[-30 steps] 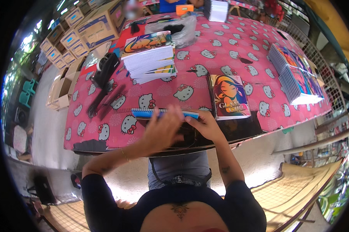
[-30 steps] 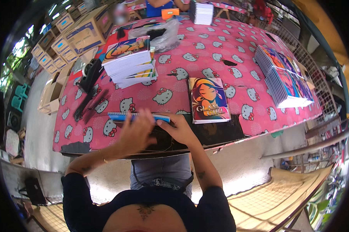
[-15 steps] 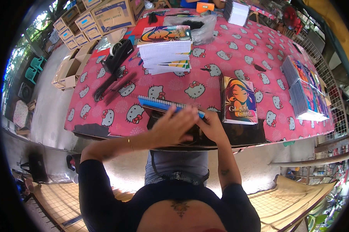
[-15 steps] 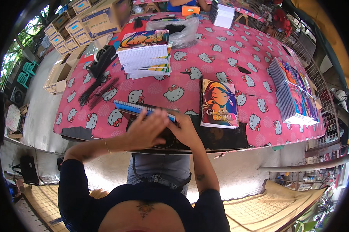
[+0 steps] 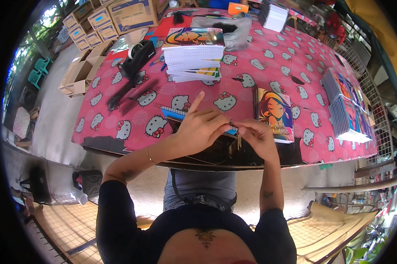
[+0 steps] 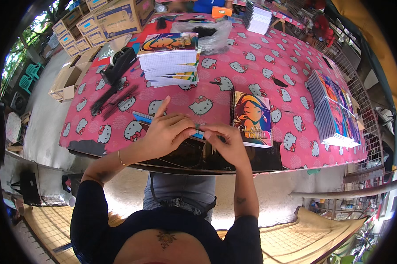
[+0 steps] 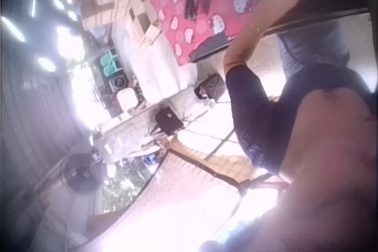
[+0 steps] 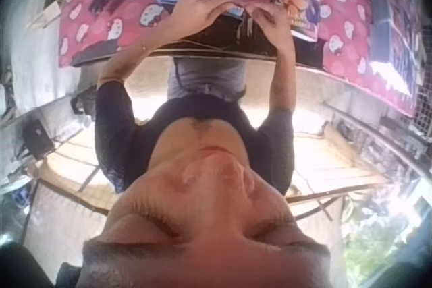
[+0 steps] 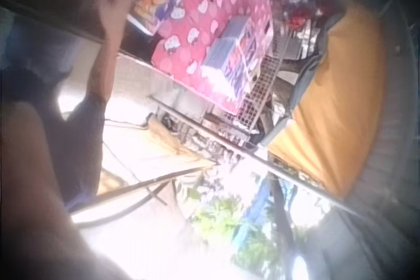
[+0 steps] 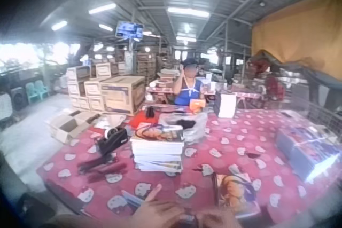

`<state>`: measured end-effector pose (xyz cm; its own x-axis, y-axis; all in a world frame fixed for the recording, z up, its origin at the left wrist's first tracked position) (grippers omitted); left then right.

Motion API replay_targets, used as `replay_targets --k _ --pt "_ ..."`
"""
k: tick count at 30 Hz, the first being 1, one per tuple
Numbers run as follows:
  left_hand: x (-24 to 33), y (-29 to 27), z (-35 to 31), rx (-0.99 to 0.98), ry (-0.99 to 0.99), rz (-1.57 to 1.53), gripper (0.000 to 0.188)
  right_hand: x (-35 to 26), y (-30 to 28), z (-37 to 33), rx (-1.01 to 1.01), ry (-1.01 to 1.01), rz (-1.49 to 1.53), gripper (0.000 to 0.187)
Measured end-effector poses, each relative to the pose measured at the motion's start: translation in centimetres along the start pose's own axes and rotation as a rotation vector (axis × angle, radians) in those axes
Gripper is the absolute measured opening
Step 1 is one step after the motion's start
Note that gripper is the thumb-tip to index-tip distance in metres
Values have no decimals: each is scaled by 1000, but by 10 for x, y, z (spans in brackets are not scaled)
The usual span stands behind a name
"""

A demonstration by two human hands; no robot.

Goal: The person assembles notebooks by aligning covers with stacks of paper and threading spiral coils through the pre-punched holes.

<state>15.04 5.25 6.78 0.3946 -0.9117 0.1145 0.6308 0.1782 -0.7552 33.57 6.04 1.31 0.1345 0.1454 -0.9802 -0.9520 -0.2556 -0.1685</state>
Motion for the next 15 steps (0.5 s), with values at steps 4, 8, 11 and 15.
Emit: replay_targets --k 4,8,11,15 --pt "-5 2 2 -18 -39 10 14 -21 0 9 -69 -82 -201 13" --pt "-4 4 2 -50 -65 -1 13 -38 5 14 -86 -181 -330 7" --pt "11 -1 1 18 -9 9 10 -33 9 12 97 -256 -477 14" --pt "-12 -65 4 56 -137 -63 11 -96 40 -41 577 -505 -592 34"
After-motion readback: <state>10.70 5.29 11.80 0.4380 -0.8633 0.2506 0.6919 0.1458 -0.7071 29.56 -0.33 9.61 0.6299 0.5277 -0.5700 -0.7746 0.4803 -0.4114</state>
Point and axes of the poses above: each hand's wrist, its own z-axis towards the middle knuckle, its own y-axis out of the palm, x = y × z, the point moved 6 cm from there along z, towards the middle knuckle, and after that the axes turned 11 degrees about y, right-handed, at the moved point
